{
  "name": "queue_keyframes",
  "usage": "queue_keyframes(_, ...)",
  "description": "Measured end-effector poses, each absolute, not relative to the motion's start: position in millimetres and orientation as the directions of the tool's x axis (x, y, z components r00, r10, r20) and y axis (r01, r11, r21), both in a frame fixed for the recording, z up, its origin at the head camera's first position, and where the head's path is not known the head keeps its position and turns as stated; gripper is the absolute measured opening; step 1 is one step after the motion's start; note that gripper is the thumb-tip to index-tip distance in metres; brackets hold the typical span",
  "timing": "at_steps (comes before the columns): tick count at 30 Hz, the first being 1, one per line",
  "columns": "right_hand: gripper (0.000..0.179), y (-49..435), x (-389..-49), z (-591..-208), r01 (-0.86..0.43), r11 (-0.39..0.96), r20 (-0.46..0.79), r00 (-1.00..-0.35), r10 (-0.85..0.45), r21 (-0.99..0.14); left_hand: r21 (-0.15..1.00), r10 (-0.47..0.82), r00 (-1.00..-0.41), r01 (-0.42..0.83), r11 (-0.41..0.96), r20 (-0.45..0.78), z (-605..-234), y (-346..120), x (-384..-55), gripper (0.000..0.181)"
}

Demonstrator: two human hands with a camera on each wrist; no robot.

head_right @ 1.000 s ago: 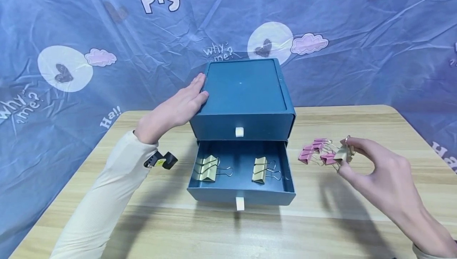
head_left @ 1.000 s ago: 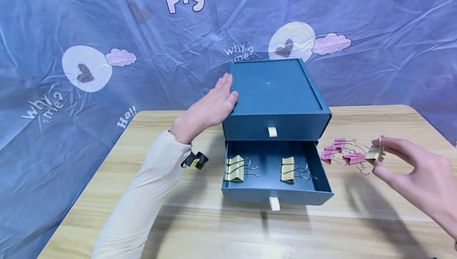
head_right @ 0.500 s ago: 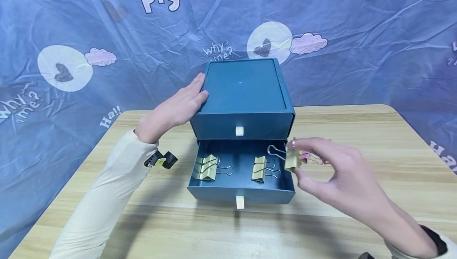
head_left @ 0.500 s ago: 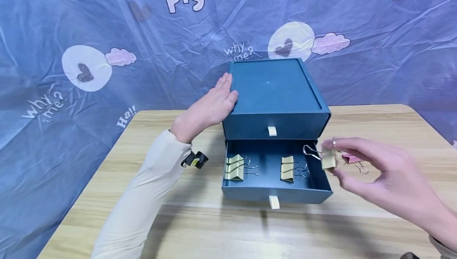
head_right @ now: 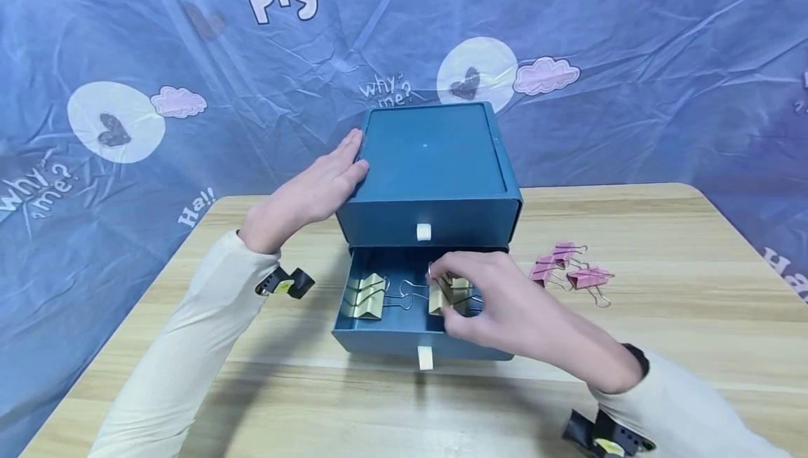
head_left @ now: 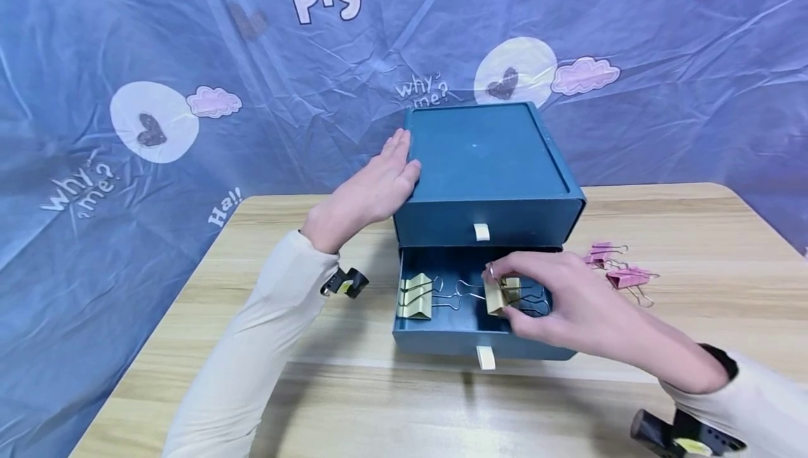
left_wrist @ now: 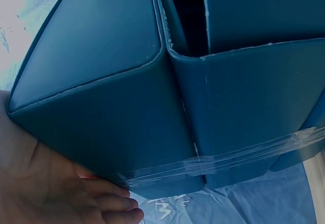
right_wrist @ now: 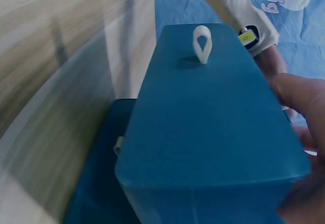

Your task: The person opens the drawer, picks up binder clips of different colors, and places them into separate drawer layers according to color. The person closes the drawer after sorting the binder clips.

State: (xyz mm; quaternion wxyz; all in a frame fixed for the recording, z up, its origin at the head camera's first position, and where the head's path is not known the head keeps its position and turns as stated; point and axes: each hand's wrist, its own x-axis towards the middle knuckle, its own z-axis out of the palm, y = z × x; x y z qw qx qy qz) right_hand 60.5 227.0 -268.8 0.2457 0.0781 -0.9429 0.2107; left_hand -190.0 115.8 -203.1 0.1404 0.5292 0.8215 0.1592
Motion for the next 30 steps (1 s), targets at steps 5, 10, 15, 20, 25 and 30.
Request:
queue_keyframes(5, 0.035, 228.0, 48.6, -274.9, -0.207, 0.882, 0.409, -0.912, -0.018, -0.423, 0.415, 0.914, -0.401, 0.823, 0.388, -0.058, -203.2, 115.6, -189.5, 0.060)
queue_keyframes(10, 0.028, 230.1, 40.2, -276.2, -0.189, 0.868, 0.329, -0.944, -0.031, -0.460, 0.410, 0.914, -0.401, 0.825, 0.389, -0.058, -202.8, 115.4, -190.2, 0.061)
queue_keyframes(15, 0.023, 230.6, 34.5, -277.6, -0.200, 0.879, 0.272, -0.959, -0.084, -0.433, 0.409, 0.915, -0.399, 0.828, 0.385, -0.054, -202.5, 115.0, -189.7, 0.061)
queue_keyframes(20, 0.023, 230.2, 32.8, -278.1, -0.198, 0.893, 0.236, -0.966, -0.108, -0.403, 0.408, 0.916, -0.399, 0.829, 0.383, -0.049, -203.2, 115.3, -190.3, 0.060)
queue_keyframes(25, 0.025, 230.9, 34.9, -276.3, -0.191, 0.889, 0.189, -0.974, -0.121, -0.416, 0.411, 0.915, -0.401, 0.827, 0.384, -0.049, -203.4, 115.5, -190.4, 0.060)
queue_keyframes(30, 0.025, 231.1, 35.5, -275.7, -0.204, 0.884, 0.179, -0.974, -0.140, -0.420, 0.414, 0.917, -0.395, 0.828, 0.379, -0.050, -203.4, 114.9, -189.4, 0.061)
